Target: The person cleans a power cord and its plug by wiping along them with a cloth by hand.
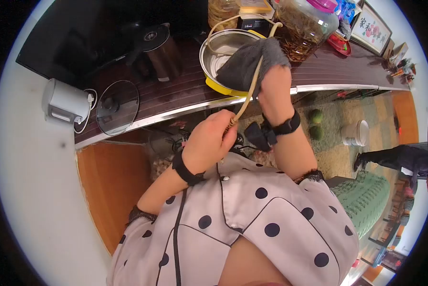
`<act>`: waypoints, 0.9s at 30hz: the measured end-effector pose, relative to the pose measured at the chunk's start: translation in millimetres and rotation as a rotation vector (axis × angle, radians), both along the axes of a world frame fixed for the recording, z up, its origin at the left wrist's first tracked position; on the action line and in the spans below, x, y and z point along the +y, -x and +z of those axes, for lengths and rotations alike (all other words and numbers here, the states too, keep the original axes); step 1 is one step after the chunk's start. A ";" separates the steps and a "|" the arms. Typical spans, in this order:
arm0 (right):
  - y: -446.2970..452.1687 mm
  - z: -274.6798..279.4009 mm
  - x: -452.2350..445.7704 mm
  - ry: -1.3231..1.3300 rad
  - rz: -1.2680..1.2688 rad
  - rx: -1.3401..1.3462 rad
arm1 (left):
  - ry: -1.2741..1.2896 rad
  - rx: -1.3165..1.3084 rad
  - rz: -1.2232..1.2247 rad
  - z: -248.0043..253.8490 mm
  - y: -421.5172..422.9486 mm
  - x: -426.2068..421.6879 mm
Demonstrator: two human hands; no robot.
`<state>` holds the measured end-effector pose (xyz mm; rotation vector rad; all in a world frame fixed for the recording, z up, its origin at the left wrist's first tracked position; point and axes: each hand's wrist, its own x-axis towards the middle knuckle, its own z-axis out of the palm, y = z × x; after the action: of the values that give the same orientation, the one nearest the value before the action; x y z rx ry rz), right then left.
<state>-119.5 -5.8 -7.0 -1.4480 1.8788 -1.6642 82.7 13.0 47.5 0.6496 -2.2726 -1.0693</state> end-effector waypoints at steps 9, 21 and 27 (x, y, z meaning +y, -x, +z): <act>-66.1 31.1 23.7 0.175 0.193 0.640 | 0.065 -0.044 0.133 0.4 -2.3 -11.6; -44.0 74.1 19.7 0.198 0.163 -1.084 | -0.607 0.169 -0.013 -10.4 -16.5 -20.2; -42.5 59.4 16.8 0.244 0.166 -1.048 | -0.434 0.161 -0.046 -17.2 -18.3 -26.6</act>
<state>-77.0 11.0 52.4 -0.5152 0.9673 -2.0127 101.0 -13.7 30.3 0.6518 -1.9394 -1.5982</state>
